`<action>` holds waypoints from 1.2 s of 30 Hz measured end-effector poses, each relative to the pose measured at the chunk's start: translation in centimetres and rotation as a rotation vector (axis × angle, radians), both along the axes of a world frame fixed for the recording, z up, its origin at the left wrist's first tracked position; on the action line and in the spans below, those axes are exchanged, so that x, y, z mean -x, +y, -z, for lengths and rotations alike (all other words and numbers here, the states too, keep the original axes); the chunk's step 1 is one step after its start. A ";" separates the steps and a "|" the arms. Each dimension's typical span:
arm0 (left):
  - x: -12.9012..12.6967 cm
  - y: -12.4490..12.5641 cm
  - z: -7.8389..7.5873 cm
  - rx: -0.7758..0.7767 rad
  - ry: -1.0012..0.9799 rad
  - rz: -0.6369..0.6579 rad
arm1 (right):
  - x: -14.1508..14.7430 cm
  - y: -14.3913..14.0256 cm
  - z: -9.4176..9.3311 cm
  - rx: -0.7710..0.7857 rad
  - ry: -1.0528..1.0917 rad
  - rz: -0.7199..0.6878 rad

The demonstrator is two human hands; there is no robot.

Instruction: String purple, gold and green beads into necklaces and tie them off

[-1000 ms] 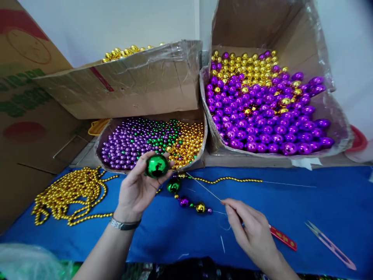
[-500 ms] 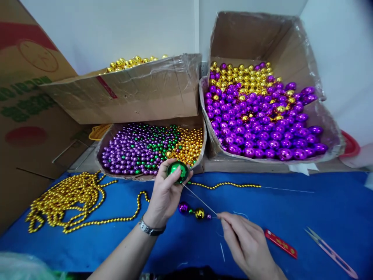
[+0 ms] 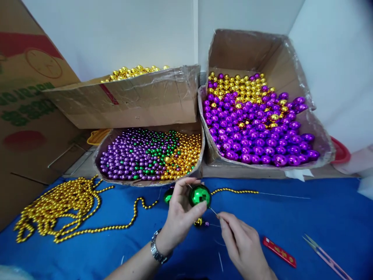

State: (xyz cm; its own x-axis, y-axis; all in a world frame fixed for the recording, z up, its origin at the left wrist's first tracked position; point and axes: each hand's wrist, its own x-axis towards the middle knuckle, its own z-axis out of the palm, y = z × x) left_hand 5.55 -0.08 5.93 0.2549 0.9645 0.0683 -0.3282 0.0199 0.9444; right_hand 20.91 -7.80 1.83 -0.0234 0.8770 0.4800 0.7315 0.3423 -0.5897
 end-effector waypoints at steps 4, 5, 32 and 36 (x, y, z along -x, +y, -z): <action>0.2 -0.3 0.2 -0.003 -0.041 0.069 | -0.3 -0.4 0.5 0.080 0.096 -0.026; 0.4 0.0 0.1 -0.009 -0.049 0.084 | -0.5 -0.5 0.6 0.092 0.112 -0.024; 5.3 14.0 -1.4 -0.372 0.980 0.273 | -1.5 -0.7 0.3 0.150 0.189 0.055; 3.7 10.8 -3.2 0.079 0.276 0.280 | -1.2 -0.3 0.0 0.097 0.203 0.074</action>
